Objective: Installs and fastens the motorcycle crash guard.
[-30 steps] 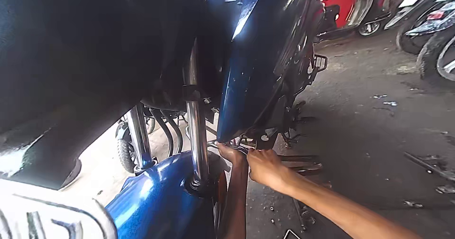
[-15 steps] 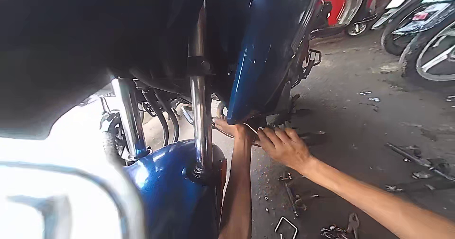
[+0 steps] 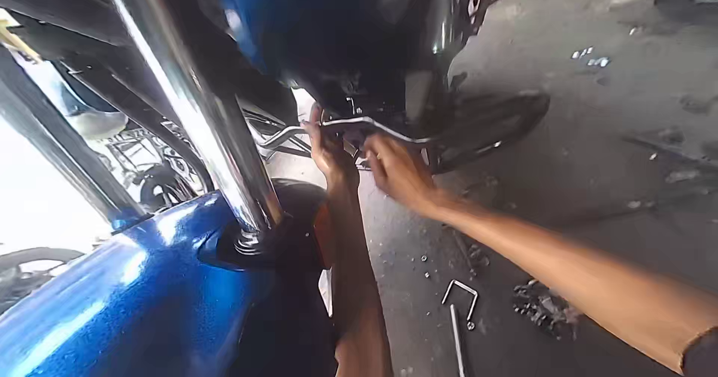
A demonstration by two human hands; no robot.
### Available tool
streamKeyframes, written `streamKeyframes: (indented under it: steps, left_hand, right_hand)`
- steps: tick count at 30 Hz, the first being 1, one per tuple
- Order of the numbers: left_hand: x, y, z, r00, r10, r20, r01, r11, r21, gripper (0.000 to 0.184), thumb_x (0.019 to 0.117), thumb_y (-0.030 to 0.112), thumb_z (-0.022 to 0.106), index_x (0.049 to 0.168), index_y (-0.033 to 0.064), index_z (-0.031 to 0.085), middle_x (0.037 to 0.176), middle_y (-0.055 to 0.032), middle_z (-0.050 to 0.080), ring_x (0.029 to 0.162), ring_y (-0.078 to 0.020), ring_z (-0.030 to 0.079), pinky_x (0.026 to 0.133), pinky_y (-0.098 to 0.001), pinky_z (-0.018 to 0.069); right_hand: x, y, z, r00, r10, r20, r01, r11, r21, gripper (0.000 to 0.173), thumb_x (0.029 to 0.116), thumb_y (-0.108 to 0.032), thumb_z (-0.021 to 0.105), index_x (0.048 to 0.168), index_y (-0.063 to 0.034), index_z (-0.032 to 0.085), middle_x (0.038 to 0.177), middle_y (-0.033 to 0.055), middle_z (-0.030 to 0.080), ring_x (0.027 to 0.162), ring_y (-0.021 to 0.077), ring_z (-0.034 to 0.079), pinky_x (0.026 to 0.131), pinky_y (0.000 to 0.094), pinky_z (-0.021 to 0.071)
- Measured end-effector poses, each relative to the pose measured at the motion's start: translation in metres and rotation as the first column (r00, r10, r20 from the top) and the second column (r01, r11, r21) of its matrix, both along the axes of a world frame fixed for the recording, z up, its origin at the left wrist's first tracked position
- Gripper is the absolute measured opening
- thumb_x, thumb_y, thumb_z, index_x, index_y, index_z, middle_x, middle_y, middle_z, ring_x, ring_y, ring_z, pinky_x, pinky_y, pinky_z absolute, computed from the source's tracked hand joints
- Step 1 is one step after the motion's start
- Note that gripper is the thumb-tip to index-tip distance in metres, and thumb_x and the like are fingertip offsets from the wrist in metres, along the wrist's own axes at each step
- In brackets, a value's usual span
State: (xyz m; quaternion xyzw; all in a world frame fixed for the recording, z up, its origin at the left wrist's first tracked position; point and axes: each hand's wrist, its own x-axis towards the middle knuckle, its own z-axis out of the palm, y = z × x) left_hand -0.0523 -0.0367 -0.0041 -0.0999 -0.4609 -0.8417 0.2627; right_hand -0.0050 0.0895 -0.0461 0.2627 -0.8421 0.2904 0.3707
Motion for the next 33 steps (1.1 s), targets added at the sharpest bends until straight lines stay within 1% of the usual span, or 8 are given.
streamKeyframes:
  steps: [4, 8, 15, 18, 24, 26, 28, 33]
  left_hand:
    - [0.008, -0.002, 0.002, 0.999, -0.049, 0.009, 0.049, 0.997, 0.053, 0.049, 0.1131, 0.041, 0.022, 0.147, 0.0129, 0.044, 0.135, -0.0052, 0.058, 0.128, -0.0161, 0.054, 0.107, -0.0379, 0.0450]
    - [0.009, -0.004, 0.005, 0.996, -0.008, 0.086, 0.003, 0.998, 0.055, 0.049, 0.1124, 0.043, 0.026, 0.144, 0.0110, 0.045, 0.139, -0.0084, 0.054, 0.131, -0.0211, 0.051, 0.108, -0.0454, 0.0437]
    - [0.018, 0.007, 0.003, 0.983, 0.136, 0.126, -0.141, 0.989, 0.034, 0.047, 0.1137, 0.035, 0.024, 0.149, 0.0077, 0.038, 0.147, -0.0106, 0.049, 0.137, -0.0218, 0.047, 0.114, -0.0453, 0.0391]
    - [0.019, 0.010, -0.001, 0.972, 0.197, 0.132, -0.204, 0.978, 0.038, 0.040, 0.1130, 0.024, 0.027, 0.145, 0.0047, 0.041, 0.140, -0.0129, 0.052, 0.130, -0.0223, 0.051, 0.110, -0.0407, 0.0431]
    - [0.003, 0.007, -0.011, 0.932, 0.353, 0.076, -0.351, 0.935, -0.048, 0.037, 0.1103, 0.007, 0.030, 0.145, -0.0025, 0.040, 0.126, -0.0167, 0.055, 0.112, -0.0199, 0.059, 0.097, -0.0334, 0.0518]
    - [-0.006, 0.006, -0.016, 0.913, 0.406, 0.036, -0.403, 0.912, -0.076, 0.035, 0.1092, 0.005, 0.035, 0.141, -0.0037, 0.045, 0.117, -0.0141, 0.057, 0.098, -0.0145, 0.059, 0.084, -0.0282, 0.0526]
    - [-0.011, 0.004, -0.022, 0.919, 0.393, -0.015, -0.392, 0.915, -0.097, 0.035, 0.1087, 0.004, 0.037, 0.142, -0.0049, 0.043, 0.123, -0.0156, 0.057, 0.104, -0.0148, 0.061, 0.089, -0.0286, 0.0536]
    - [-0.015, 0.007, -0.027, 0.912, 0.397, -0.102, -0.405, 0.911, -0.078, 0.032, 0.1088, 0.002, 0.035, 0.139, -0.0070, 0.042, 0.114, -0.0143, 0.056, 0.097, -0.0151, 0.061, 0.087, -0.0290, 0.0540]
  right_hand:
    - [-0.014, -0.022, 0.004, 0.996, -0.028, 0.079, 0.054, 0.937, -0.345, 0.045, 0.1061, -0.039, 0.049, 0.125, 0.0003, 0.064, 0.112, 0.0190, 0.071, 0.111, 0.0317, 0.069, 0.096, 0.0512, 0.0521]
    - [-0.019, -0.023, 0.025, 0.968, 0.153, 0.198, -0.034, 0.865, -0.500, 0.040, 0.1055, -0.020, 0.052, 0.142, -0.0032, 0.055, 0.131, 0.0149, 0.066, 0.123, 0.0232, 0.063, 0.106, 0.0434, 0.0496]
    - [-0.047, -0.027, 0.033, 0.956, 0.278, 0.091, -0.218, 0.883, -0.415, 0.037, 0.0993, -0.012, 0.062, 0.136, -0.0052, 0.063, 0.137, 0.0109, 0.063, 0.132, 0.0163, 0.056, 0.114, 0.0323, 0.0415]
    - [-0.060, -0.026, 0.029, 0.950, 0.307, -0.050, -0.297, 0.848, -0.439, 0.030, 0.0926, -0.007, 0.069, 0.122, -0.0021, 0.070, 0.125, 0.0129, 0.068, 0.122, 0.0163, 0.061, 0.109, 0.0287, 0.0445]
    - [-0.054, -0.031, 0.022, 0.995, 0.019, 0.100, 0.028, 0.896, -0.443, 0.031, 0.1004, -0.019, 0.062, 0.128, -0.0069, 0.068, 0.129, 0.0105, 0.069, 0.126, 0.0193, 0.061, 0.111, 0.0391, 0.0450]
    - [-0.061, -0.030, 0.023, 0.996, 0.077, 0.039, -0.050, 0.885, -0.463, 0.028, 0.0971, -0.012, 0.064, 0.124, -0.0056, 0.069, 0.125, 0.0093, 0.070, 0.122, 0.0158, 0.062, 0.109, 0.0339, 0.0461]
    - [-0.071, -0.027, 0.023, 0.987, 0.156, -0.042, -0.157, 0.871, -0.465, 0.027, 0.0936, -0.007, 0.067, 0.120, -0.0041, 0.068, 0.119, 0.0088, 0.070, 0.115, 0.0135, 0.064, 0.105, 0.0310, 0.0486]
    - [-0.052, -0.031, 0.021, 0.960, 0.182, 0.212, -0.079, 0.905, -0.418, 0.023, 0.0974, -0.012, 0.064, 0.119, -0.0075, 0.070, 0.115, 0.0080, 0.071, 0.109, 0.0159, 0.066, 0.101, 0.0372, 0.0494]
